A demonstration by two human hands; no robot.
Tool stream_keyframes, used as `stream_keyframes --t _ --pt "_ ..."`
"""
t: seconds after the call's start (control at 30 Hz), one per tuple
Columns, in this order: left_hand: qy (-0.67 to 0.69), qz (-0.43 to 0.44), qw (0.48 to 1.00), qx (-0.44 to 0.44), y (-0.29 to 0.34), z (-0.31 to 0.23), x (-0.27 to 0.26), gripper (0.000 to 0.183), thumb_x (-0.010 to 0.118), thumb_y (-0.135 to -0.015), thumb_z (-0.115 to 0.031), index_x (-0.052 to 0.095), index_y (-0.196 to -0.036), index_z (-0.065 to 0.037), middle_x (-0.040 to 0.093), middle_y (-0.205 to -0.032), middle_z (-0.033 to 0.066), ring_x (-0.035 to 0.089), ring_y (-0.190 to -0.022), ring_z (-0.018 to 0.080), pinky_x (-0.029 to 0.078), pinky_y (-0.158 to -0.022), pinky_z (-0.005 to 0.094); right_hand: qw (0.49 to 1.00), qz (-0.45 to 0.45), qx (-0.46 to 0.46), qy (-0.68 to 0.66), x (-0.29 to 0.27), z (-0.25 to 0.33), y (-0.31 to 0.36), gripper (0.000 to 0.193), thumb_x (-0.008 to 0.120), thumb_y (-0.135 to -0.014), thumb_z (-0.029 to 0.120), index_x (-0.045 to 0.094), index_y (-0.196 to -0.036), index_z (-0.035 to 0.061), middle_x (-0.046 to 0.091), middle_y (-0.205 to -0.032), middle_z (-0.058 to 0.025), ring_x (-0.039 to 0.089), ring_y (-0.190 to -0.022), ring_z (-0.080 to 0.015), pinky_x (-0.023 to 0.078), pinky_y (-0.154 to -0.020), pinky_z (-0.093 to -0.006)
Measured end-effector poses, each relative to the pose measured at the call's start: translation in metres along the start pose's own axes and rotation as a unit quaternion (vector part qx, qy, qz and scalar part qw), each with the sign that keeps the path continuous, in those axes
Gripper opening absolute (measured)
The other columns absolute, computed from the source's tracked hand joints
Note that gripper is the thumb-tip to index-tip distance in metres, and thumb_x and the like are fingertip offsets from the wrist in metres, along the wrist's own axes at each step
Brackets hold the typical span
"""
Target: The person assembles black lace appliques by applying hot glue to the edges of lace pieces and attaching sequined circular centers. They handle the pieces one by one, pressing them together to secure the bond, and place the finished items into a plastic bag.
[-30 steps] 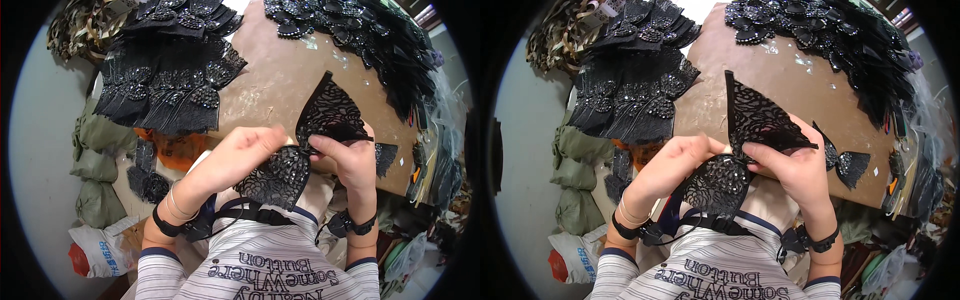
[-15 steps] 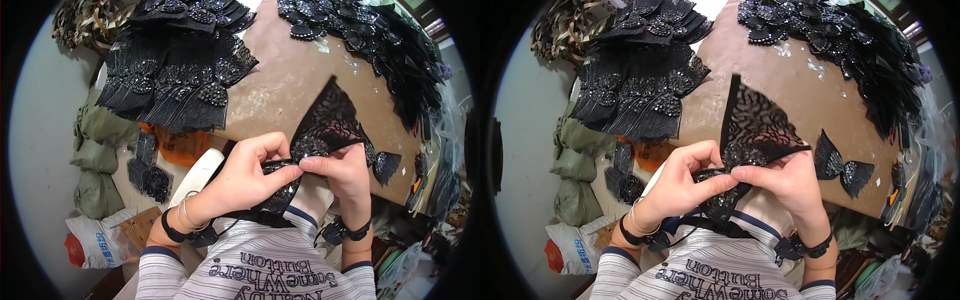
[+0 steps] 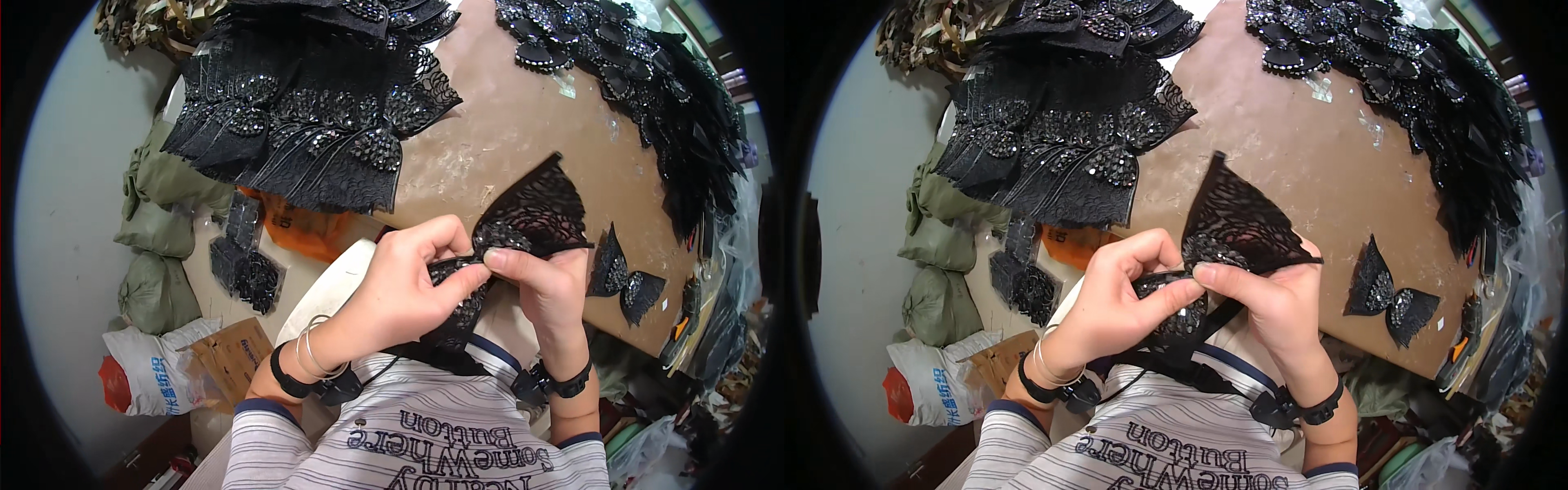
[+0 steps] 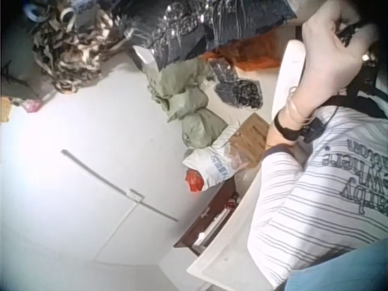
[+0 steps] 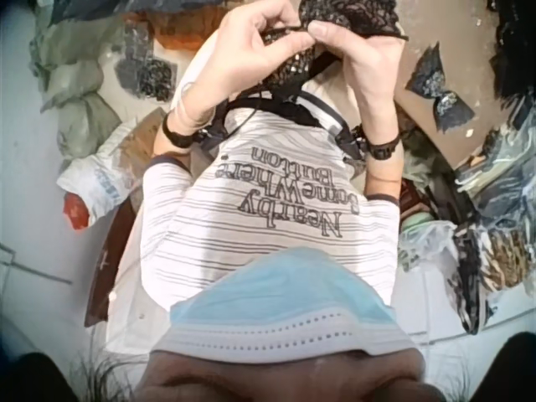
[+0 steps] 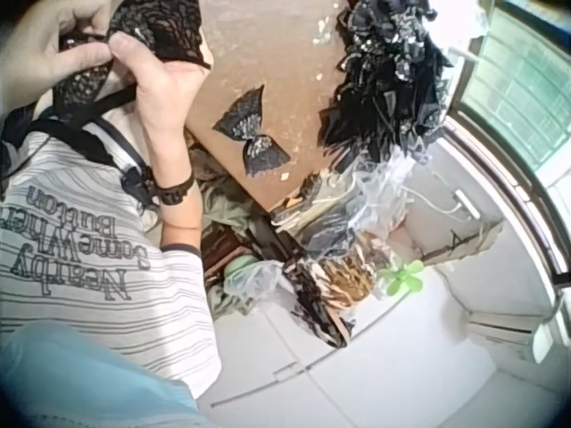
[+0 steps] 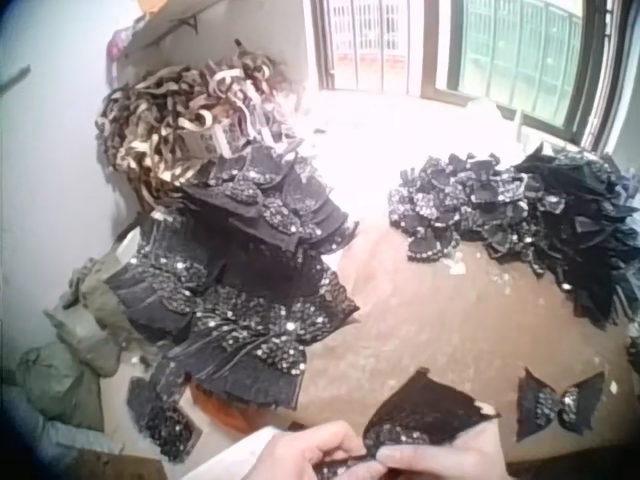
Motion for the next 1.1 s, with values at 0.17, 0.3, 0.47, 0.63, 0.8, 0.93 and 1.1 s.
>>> stream_keyframes --t 0.17,0.3,0.47,0.63,0.8,0.93,1.1 --pt "-0.042 -0.027 0.998 0.045 -0.014 0.0 -0.017 0.021 0.073 -0.082 -0.009 0.053 -0.081 -0.001 0.049 -0.069 0.0005 0.043 -0.067 0.0043 0.039 -0.059 0.023 0.999 -0.002 -0.018 0.041 0.011 0.005 -0.021 0.024 0.071 -0.073 -0.009 0.067 -0.095 -0.0033 0.07 -0.086 -0.0065 0.065 -0.076 -0.0124 0.053 -0.071 -0.0262" --pt "-0.124 -0.101 0.985 0.062 -0.031 -0.001 -0.042 0.019 0.072 -0.08 -0.012 0.06 -0.083 0.002 0.059 -0.063 0.0113 0.045 -0.047 0.0107 0.04 -0.047 0.0285 0.987 -0.005 -0.054 0.151 0.014 0.006 -0.051 0.027 0.077 -0.07 -0.002 0.067 -0.095 -0.0025 0.07 -0.085 -0.0025 0.061 -0.075 -0.0079 0.052 -0.07 -0.025" --pt "-0.283 -0.231 0.929 0.056 -0.045 -0.013 -0.081 0.024 0.078 -0.078 -0.014 0.07 -0.091 0.005 0.071 -0.081 0.0141 0.068 -0.073 0.0161 0.052 -0.067 0.0275 0.895 -0.062 -0.123 0.425 0.012 0.025 -0.086 0.031 0.078 -0.077 0.01 0.063 -0.099 -0.0056 0.062 -0.065 -0.0043 0.057 -0.06 -0.0075 0.048 -0.056 -0.0283" --pt "-0.479 -0.292 0.806 0.19 -0.04 -0.038 -0.07 0.025 0.082 -0.071 -0.019 0.069 -0.085 -0.002 0.062 -0.082 0.0101 0.061 -0.074 0.0292 0.048 -0.068 0.0373 0.93 -0.13 -0.154 0.308 -0.031 0.049 -0.041 0.017 0.069 -0.088 0.01 0.063 -0.094 -0.0052 0.06 -0.061 -0.0027 0.056 -0.054 -0.0057 0.045 -0.051 -0.0228" --pt "-0.596 -0.334 0.712 0.163 -0.031 -0.05 -0.054 0.049 0.081 -0.071 -0.031 0.06 -0.11 -0.009 0.057 -0.103 0.0075 0.053 -0.104 0.027 0.035 -0.086 0.0414 0.973 -0.163 -0.038 0.16 -0.1 0.03 0.051 0.017 0.058 -0.097 0.011 0.062 -0.084 0.0002 0.061 -0.061 -0.0011 0.054 -0.052 -0.0037 0.041 -0.048 -0.0174" --pt "-0.477 -0.179 0.812 0.285 -0.033 -0.083 0.035 0.035 0.074 -0.078 -0.019 0.062 -0.108 -0.007 0.059 -0.102 0.01 0.055 -0.1 0.0275 0.037 -0.086 0.0404 0.97 -0.189 0.052 0.141 -0.142 -0.009 0.111 0.029 0.057 -0.098 0.018 0.059 -0.074 0.0025 0.056 -0.052 -0.001 0.051 -0.043 -0.0061 0.038 -0.041 -0.0195" --pt "-0.315 0.125 0.859 0.384 -0.062 -0.086 0.221 0.025 0.07 -0.081 -0.013 0.062 -0.104 -0.004 0.062 -0.099 0.0124 0.058 -0.097 0.0317 0.042 -0.089 0.0397 0.969 -0.238 0.046 0.038 -0.184 -0.044 0.151 0.038 0.055 -0.1 0.026 0.056 -0.069 0.0041 0.055 -0.05 -0.0019 0.05 -0.038 -0.008 0.035 -0.038 -0.0198"
Point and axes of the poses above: each hand's wrist, its own y-axis away from the middle knuckle, its own x-axis out of the palm, z = x × y, the point moved 10 cm from there along -y, towards the middle knuckle
